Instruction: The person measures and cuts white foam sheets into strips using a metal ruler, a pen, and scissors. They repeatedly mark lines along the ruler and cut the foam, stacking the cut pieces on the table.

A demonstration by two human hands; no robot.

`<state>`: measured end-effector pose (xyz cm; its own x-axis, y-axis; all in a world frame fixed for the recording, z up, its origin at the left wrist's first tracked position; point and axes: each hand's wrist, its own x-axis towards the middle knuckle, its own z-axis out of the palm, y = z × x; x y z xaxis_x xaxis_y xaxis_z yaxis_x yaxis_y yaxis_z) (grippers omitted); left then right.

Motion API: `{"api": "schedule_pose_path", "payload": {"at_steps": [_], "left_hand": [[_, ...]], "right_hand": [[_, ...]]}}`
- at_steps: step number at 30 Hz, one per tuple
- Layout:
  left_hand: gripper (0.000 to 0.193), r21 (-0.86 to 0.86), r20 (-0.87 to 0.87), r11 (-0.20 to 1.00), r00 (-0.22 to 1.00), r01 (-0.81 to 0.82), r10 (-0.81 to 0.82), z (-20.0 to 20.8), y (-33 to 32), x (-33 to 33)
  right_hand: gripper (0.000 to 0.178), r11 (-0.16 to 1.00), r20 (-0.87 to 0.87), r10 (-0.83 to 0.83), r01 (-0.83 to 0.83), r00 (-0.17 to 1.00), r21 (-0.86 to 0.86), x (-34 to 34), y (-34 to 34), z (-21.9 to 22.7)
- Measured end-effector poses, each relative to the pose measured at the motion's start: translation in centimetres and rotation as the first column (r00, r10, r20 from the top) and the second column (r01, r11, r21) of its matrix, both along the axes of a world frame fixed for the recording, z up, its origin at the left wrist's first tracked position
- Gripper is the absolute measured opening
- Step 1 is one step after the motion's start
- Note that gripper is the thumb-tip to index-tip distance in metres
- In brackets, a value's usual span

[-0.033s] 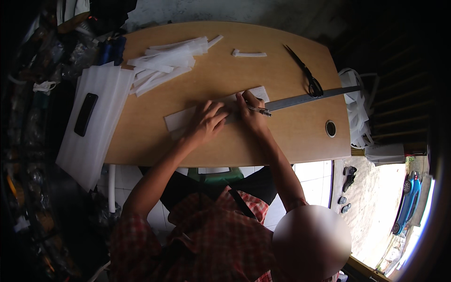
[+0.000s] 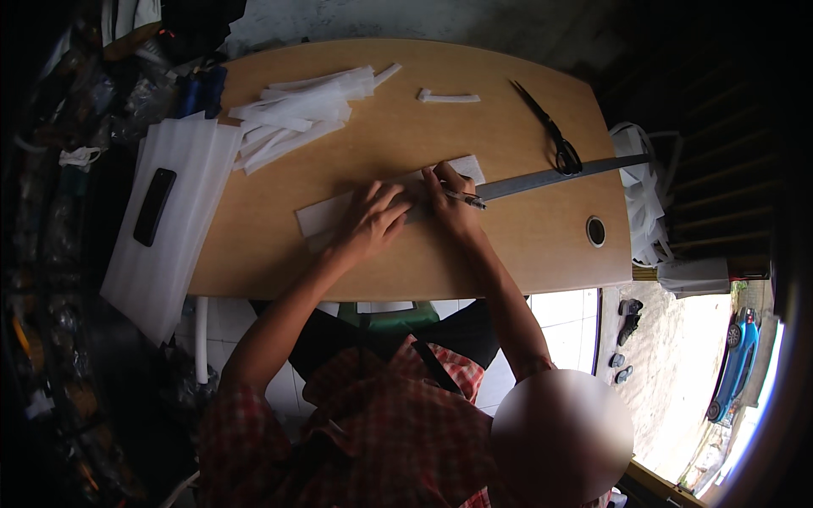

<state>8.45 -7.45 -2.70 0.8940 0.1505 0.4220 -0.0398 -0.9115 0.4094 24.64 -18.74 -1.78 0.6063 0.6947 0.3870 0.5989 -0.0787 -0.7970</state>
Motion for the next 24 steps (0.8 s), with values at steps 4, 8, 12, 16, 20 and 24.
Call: {"api": "schedule_pose_path", "payload": {"at_steps": [4, 8, 12, 16, 20, 24], "left_hand": [[0.028, 0.019, 0.015, 1.000, 1.000, -0.017, 0.017, -0.4, 0.2, 0.3], [0.027, -0.011, 0.014, 1.000, 1.000, -0.017, 0.017, -0.3, 0.2, 0.3], [0.027, 0.020, 0.018, 1.000, 1.000, -0.012, 0.012, -0.3, 0.3, 0.4], [0.034, 0.025, -0.010, 1.000, 1.000, -0.014, 0.014, -0.1, 0.3, 0.3], [0.036, -0.006, 0.007, 1.000, 1.000, -0.008, 0.008, -0.3, 0.3, 0.3], [0.037, -0.018, -0.004, 1.000, 1.000, 0.003, -0.003, -0.3, 0.4, 0.3]], "right_hand": [[0.023, 0.999, 0.048, 0.001, 0.001, 0.999, -0.045, 0.4, 0.7, -0.1], [0.022, 1.000, 0.063, 0.023, -0.022, 0.998, -0.016, 0.3, 0.6, -0.1], [0.022, 0.999, 0.108, 0.024, -0.021, 0.994, -0.029, 0.6, 0.1, -0.9], [0.023, 0.997, 0.027, 0.024, -0.022, 0.999, -0.078, 0.7, -0.6, -0.8], [0.026, 1.000, -0.007, -0.024, 0.024, 1.000, 0.001, 0.3, 0.1, -0.3], [0.029, 1.000, 0.077, 0.005, -0.006, 0.997, 0.013, 0.3, 0.9, -0.2]]}}
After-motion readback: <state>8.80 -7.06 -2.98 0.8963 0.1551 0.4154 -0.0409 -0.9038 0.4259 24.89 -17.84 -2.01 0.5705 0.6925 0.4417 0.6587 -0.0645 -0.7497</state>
